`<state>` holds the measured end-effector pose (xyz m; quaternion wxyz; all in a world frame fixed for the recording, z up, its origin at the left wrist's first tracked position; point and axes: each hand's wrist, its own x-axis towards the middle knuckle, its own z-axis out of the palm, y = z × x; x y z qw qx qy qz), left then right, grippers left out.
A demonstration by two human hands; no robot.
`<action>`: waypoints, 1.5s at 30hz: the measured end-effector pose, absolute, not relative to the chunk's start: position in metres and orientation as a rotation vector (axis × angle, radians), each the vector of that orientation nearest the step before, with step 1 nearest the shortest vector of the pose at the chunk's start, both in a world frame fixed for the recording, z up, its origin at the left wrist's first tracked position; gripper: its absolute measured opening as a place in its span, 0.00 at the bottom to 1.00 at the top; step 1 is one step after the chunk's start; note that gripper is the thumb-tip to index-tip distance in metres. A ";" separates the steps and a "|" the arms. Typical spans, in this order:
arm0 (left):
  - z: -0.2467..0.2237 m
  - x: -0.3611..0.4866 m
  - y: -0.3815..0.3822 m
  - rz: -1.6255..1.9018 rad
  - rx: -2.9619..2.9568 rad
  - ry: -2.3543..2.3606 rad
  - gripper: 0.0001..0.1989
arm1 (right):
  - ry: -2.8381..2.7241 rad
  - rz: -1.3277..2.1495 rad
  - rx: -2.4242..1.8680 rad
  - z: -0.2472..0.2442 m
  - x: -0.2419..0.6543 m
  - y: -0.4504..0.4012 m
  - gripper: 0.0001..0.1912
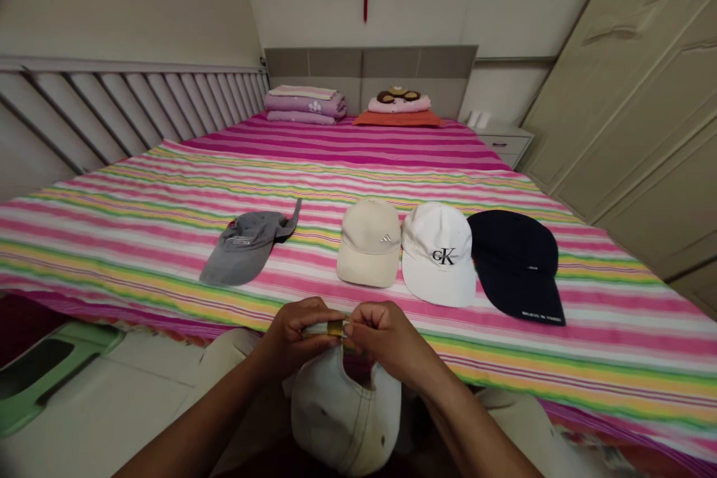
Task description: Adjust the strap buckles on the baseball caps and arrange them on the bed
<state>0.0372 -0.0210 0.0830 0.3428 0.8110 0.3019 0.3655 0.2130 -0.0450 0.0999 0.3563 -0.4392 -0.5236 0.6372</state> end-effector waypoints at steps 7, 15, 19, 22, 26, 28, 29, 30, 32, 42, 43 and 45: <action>0.078 0.034 -0.018 0.908 2.030 0.702 0.15 | -1.330 1.660 -1.104 0.104 0.213 -0.048 0.13; 0.066 0.032 0.002 0.558 1.335 0.663 0.22 | -1.287 1.693 -1.089 0.097 0.212 -0.045 0.13; 0.062 0.033 0.004 0.469 1.192 0.658 0.17 | -1.293 1.793 -1.074 0.093 0.221 -0.038 0.14; 0.055 0.033 0.002 0.523 1.022 0.603 0.15 | -1.301 1.896 -0.942 0.082 0.234 -0.032 0.17; 0.050 0.031 0.003 0.647 0.894 0.554 0.13 | -1.267 1.991 -0.905 0.062 0.247 -0.028 0.18; 0.052 0.029 0.005 0.663 0.872 0.555 0.13 | -1.219 2.012 -0.891 0.054 0.250 -0.028 0.18; 0.054 0.029 0.006 0.661 0.866 0.562 0.12 | -1.189 2.012 -0.880 0.052 0.250 -0.027 0.18; 0.056 0.028 0.008 0.658 0.860 0.569 0.12 | -1.155 2.006 -0.870 0.052 0.251 -0.027 0.18; 0.061 0.028 0.011 0.653 0.850 0.574 0.12 | -1.086 1.985 -0.851 0.053 0.251 -0.025 0.17; 0.067 0.034 0.015 0.676 0.764 0.615 0.09 | -0.889 1.966 -0.745 0.066 0.250 -0.020 0.14; 0.067 0.034 0.015 0.675 0.761 0.620 0.09 | -0.874 1.969 -0.735 0.066 0.250 -0.020 0.14; 0.067 0.035 0.016 0.671 0.758 0.625 0.10 | -0.847 1.974 -0.718 0.066 0.250 -0.021 0.13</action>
